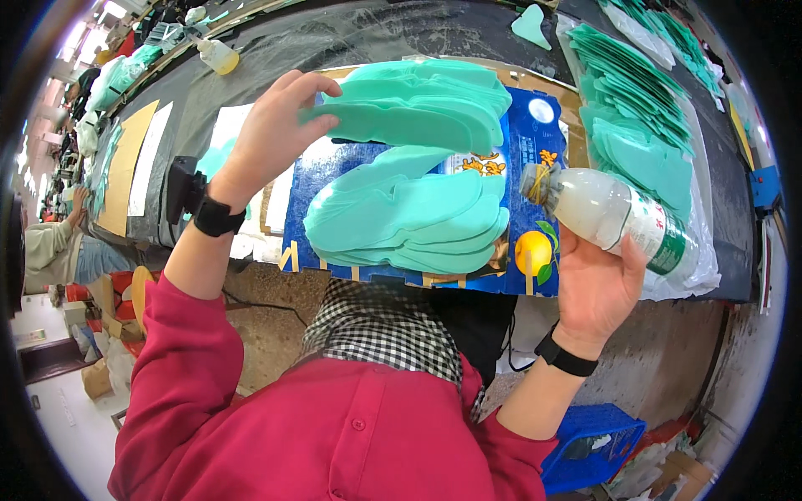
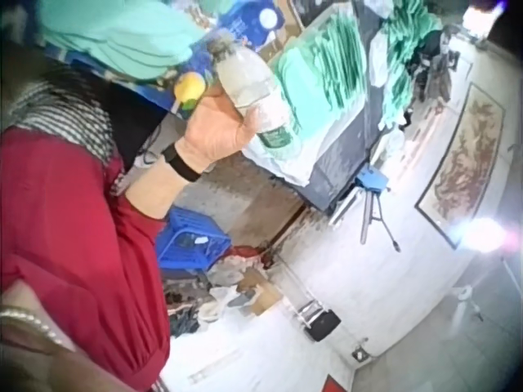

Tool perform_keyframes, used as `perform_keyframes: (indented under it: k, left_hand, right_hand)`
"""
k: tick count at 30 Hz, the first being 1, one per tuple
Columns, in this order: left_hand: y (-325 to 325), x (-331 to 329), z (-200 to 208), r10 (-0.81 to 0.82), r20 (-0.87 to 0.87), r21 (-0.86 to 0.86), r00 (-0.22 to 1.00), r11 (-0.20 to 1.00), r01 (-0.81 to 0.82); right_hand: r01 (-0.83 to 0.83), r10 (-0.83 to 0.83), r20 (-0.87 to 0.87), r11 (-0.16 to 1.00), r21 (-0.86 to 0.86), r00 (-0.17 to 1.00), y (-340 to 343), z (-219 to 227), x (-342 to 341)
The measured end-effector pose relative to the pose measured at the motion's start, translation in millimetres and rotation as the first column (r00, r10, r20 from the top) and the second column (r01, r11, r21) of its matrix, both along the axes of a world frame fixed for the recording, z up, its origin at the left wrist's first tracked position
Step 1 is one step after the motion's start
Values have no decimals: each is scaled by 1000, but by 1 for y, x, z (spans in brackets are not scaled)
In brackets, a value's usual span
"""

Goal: The recorder is applying adhesive from a squeeze bottle to various green-colored upper components of shoes in a manufacturing setting.

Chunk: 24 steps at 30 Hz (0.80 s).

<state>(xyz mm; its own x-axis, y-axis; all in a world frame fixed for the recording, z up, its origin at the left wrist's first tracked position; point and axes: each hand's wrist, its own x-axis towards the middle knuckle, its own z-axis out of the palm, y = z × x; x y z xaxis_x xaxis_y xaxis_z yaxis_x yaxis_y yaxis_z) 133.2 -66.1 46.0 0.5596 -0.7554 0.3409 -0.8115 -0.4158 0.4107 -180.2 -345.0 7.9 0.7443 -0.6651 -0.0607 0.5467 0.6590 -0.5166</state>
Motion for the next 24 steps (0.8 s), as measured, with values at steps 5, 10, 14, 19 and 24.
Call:
perform_keyframes:
  k: [5, 10, 14, 19, 24]
  left_hand:
    - [9, 5, 13, -8, -112, -163, 994, 987, -11]
    - [31, 20, 7, 128, 27, -11, 991, 992, -128]
    - [45, 3, -2, 55, -355, -210, 933, 968, -137]
    - [59, -63, -14, -275, -918, -345, 284, 908, -237]
    - [35, -117, -55, 149, -354, -111, 923, 973, -200]
  right_hand:
    - [16, -7, 71, 990, -138, 997, -1, 4, -9]
    - [55, -53, 23, 992, -111, 998, 7, 4, -16]
    - [94, -95, -5, 989, -117, 995, 11, 7, -23]
    - [138, -140, 5, 973, -187, 990, 20, 20, -19]
    - [-71, -304, -385, 698, -712, 872, 47, 16, 31]
